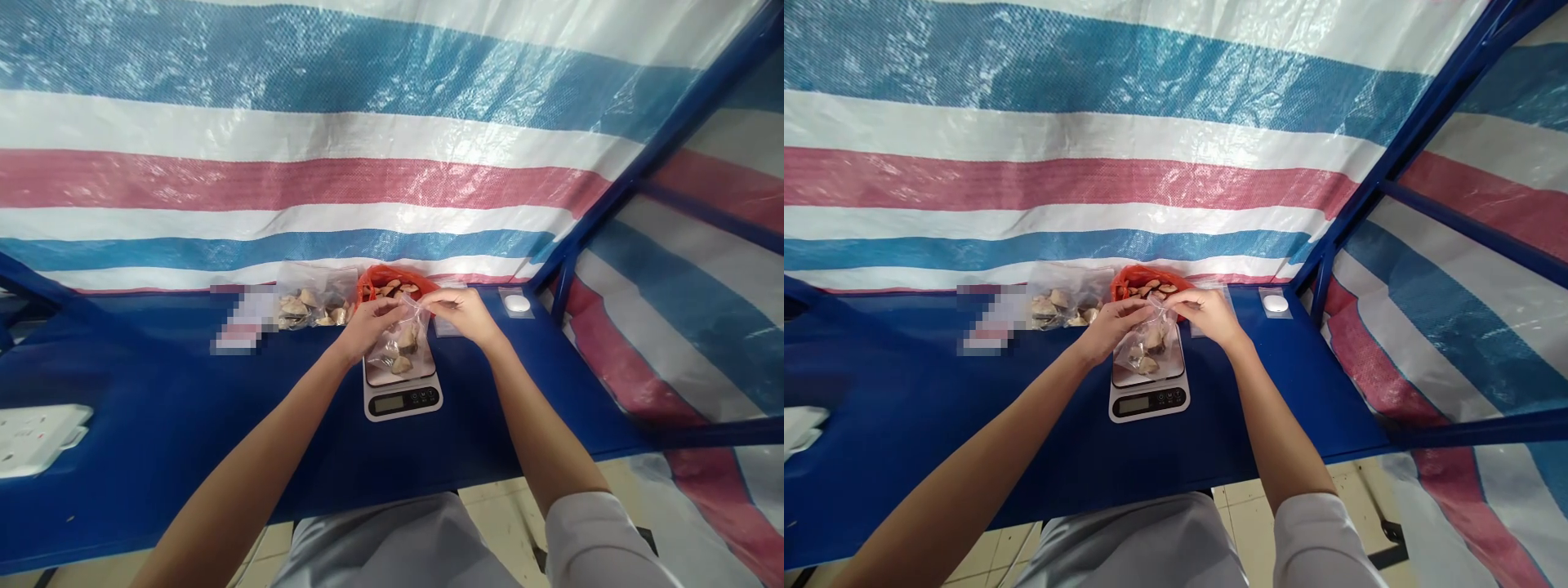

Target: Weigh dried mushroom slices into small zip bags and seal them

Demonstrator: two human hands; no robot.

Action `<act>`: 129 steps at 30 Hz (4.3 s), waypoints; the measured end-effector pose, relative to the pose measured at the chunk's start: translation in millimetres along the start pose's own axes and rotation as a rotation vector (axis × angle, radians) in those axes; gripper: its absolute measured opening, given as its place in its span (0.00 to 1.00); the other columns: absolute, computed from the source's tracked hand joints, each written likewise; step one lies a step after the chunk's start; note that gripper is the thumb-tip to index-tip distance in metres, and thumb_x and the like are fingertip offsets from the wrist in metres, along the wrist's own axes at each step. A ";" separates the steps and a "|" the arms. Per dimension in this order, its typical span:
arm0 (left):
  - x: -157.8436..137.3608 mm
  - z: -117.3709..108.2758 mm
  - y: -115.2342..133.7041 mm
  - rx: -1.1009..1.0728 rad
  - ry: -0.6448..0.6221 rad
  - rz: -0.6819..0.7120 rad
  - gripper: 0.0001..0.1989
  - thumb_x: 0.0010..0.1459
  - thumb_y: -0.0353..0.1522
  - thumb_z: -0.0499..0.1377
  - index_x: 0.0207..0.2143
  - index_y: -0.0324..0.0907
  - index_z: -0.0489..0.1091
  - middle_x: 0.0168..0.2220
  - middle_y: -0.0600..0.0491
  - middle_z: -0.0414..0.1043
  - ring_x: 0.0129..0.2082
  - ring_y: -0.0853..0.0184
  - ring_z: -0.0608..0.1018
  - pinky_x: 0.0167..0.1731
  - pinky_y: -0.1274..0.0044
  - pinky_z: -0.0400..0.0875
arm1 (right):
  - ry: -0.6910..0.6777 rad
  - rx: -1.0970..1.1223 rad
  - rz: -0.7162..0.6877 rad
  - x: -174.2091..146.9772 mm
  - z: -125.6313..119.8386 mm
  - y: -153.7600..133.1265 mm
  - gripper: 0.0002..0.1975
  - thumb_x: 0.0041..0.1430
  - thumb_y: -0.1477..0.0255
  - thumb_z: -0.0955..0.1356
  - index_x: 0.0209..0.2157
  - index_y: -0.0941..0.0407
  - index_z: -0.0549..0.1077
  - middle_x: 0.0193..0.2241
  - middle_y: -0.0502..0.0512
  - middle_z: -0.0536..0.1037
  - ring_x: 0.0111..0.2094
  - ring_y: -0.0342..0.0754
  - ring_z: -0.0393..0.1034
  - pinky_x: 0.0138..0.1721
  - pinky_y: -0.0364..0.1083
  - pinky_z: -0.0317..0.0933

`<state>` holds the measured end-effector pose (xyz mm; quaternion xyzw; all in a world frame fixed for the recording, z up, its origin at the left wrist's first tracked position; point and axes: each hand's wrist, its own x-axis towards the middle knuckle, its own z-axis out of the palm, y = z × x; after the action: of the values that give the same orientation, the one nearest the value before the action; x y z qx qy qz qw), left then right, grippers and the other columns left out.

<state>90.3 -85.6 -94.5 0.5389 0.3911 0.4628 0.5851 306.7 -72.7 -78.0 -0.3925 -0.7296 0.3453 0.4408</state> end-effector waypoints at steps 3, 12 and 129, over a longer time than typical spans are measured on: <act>-1.1 3.9 -3.1 -0.149 0.056 -0.002 0.17 0.46 0.43 0.74 0.33 0.40 0.81 0.35 0.49 0.81 0.34 0.64 0.80 0.39 0.72 0.76 | 0.108 0.091 0.014 -0.6 9.4 4.8 0.09 0.54 0.62 0.74 0.34 0.50 0.83 0.39 0.51 0.85 0.45 0.53 0.79 0.54 0.54 0.70; -13.0 14.5 -14.3 -0.351 0.303 0.047 0.18 0.47 0.43 0.73 0.33 0.41 0.74 0.33 0.54 0.79 0.34 0.68 0.81 0.39 0.74 0.78 | 0.339 0.486 0.426 -3.1 55.2 13.2 0.28 0.45 0.52 0.77 0.44 0.54 0.80 0.45 0.57 0.83 0.44 0.54 0.79 0.39 0.49 0.77; -21.5 -21.2 -40.6 -0.081 0.376 0.171 0.12 0.46 0.41 0.73 0.27 0.42 0.82 0.25 0.52 0.80 0.26 0.66 0.79 0.32 0.75 0.75 | 0.337 0.413 0.494 -20.0 74.9 4.6 0.21 0.47 0.52 0.75 0.33 0.56 0.78 0.25 0.50 0.80 0.18 0.42 0.71 0.11 0.38 0.61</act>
<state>69.2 -100.2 -138.0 0.4502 0.4275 0.6185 0.4817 245.4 -100.0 -117.3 -0.5113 -0.4448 0.5118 0.5281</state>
